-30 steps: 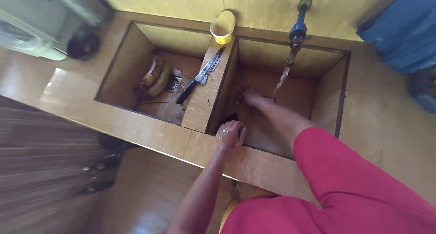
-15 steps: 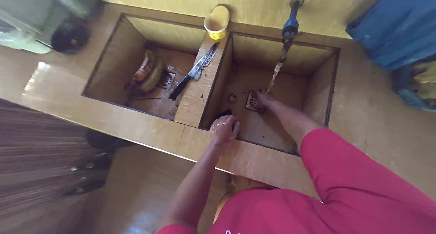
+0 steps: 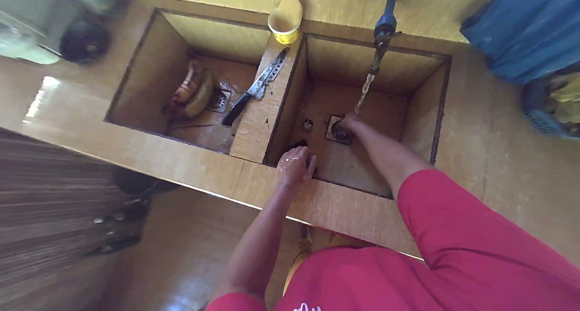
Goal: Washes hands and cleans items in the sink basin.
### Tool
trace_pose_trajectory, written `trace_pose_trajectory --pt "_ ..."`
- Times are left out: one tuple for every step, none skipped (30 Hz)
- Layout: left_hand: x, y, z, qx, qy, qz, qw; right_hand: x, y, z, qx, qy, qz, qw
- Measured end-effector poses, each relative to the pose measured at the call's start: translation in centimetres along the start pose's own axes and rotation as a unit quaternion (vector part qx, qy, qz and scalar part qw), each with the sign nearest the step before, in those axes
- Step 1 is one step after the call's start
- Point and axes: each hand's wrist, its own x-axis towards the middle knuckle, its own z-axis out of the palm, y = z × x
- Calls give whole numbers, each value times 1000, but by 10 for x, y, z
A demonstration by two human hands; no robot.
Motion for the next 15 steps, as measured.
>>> trace_pose_trajectory --pt "0 0 0 -1 1 0 1000 -2 -1 -5 -1 -10 11 1000" --pt "0 0 0 -1 1 0 1000 -3 -2 -10 -2 -19 17 1000" --pt "0 0 -1 0 -1 -2 1000 -3 -1 -14 -1 -21 23 1000" --pt "0 0 -1 -1 -1 -2 1000 -3 1 -18 10 -16 19 1000" --pt "0 0 -1 -2 3 0 1000 -3 2 -21 26 -7 4 1000" --pt "0 0 0 -3 8 3 1000 -1 6 -21 43 12 -18 999" --pt "-1 0 0 -5 10 5 1000 -3 7 -22 50 21 -32 998" --pt "-1 1 -1 -7 13 6 1000 -7 6 -25 44 25 -50 997" --pt "-1 2 -2 -9 12 3 1000 -13 5 -29 28 28 -68 997" --pt "-1 3 -3 -11 9 -1 1000 -22 2 -33 9 33 -88 996" --pt "-1 4 -3 -11 6 -4 1000 -27 1 -36 -13 45 -112 993" --pt "-1 5 -5 -11 -1 -9 1000 -31 1 -38 -38 55 -137 988" --pt "-1 6 -5 -11 -4 -9 1000 -35 0 -41 -65 66 -155 984" --pt "-1 5 -5 -11 0 -5 1000 -40 -1 -44 -90 73 -172 978" --pt "-1 5 -5 -12 2 -2 1000 -43 -1 -47 -110 81 -192 972"
